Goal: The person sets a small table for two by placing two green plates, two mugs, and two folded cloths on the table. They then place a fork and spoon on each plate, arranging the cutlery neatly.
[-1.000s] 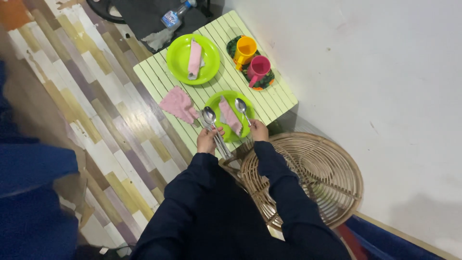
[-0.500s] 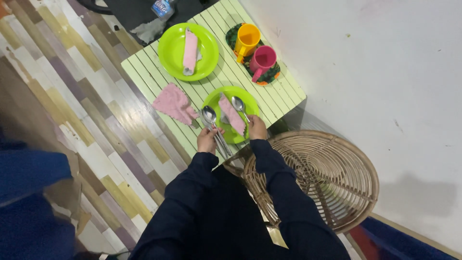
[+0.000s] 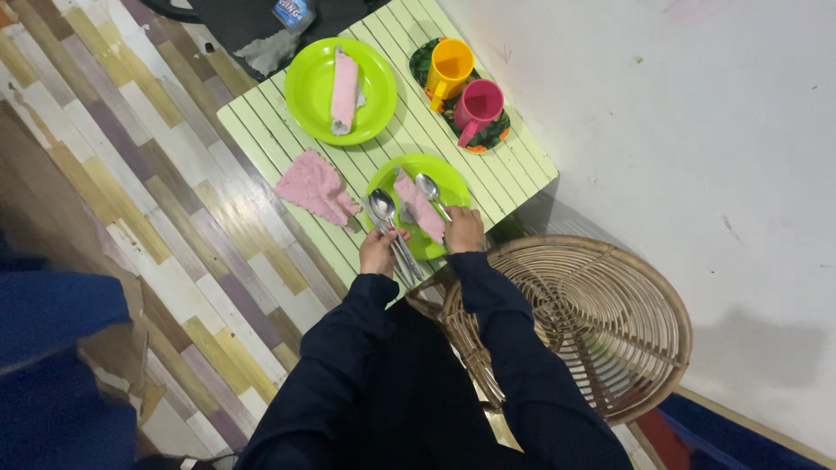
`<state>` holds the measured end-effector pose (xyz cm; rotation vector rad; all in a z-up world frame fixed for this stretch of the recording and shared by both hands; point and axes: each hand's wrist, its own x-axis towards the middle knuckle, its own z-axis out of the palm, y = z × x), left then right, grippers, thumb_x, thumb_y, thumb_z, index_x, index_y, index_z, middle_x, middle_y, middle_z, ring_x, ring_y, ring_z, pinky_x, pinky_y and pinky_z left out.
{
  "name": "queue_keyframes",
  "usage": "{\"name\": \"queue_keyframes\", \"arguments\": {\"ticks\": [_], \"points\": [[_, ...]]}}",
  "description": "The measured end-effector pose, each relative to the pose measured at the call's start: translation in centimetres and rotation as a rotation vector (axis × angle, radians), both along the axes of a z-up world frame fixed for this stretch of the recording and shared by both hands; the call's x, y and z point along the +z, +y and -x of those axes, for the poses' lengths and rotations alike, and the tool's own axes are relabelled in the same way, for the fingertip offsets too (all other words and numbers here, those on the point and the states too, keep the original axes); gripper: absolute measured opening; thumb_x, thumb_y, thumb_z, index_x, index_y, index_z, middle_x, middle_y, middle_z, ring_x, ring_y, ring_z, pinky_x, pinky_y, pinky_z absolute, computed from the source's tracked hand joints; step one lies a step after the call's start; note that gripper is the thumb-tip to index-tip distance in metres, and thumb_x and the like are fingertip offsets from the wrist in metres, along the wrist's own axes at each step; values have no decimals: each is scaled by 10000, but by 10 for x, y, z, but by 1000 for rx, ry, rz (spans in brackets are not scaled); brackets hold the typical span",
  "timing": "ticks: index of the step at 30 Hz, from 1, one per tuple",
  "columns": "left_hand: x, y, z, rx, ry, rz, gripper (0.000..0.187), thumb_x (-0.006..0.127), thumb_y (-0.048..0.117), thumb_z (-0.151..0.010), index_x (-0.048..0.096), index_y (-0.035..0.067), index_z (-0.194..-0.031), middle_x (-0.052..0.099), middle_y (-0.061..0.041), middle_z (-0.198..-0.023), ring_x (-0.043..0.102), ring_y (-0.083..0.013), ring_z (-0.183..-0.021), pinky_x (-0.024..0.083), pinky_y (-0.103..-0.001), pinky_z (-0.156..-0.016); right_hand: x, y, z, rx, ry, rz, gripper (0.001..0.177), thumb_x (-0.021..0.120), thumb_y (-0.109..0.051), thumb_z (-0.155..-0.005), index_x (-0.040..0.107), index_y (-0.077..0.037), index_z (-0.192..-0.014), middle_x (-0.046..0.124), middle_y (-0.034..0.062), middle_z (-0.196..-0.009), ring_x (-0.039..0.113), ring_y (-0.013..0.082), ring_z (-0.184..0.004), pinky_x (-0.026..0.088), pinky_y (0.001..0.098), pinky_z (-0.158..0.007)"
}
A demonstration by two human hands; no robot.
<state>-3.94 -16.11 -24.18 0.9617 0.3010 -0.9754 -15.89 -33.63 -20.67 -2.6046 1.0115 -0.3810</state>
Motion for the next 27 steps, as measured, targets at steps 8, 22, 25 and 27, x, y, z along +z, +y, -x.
{"name": "queue_keyframes", "arguments": {"ticks": [8,22,25,27], "points": [[-1,0,-1,-4,3,3,139,541,16,-1001,579,0,-1134,693,-160,-1071,707,-293,-1018,566,-402,-913,1,0,0,11,-29,-39,263,687,-72,-832,724,-115,-1088,665,128,-1051,591,365,-1005,482,456,-891],[75,-12,3,-60,-26,7,190,539,43,-1001,575,-12,-1179,717,-148,-1094,730,-255,-996,577,-386,-867,79,53,5,-40,-433,-452,206,751,-167,-917,666,-57,-1069,664,99,-1025,681,228,-803,541,330,-708],[102,-11,4,-50,-39,40,189,546,38,-997,577,-25,-1172,716,-163,-1094,726,-263,-986,587,-386,-869,102,74,4,13,-478,-413,213,772,-175,-903,654,-48,-1027,673,88,-972,686,211,-802,539,320,-720],[121,-7,4,-52,-60,49,190,552,42,-996,577,-22,-1173,718,-159,-1099,719,-254,-986,582,-390,-858,114,86,4,2,-483,-432,269,783,-185,-881,625,-27,-1030,672,94,-966,682,204,-808,544,321,-728]]}}
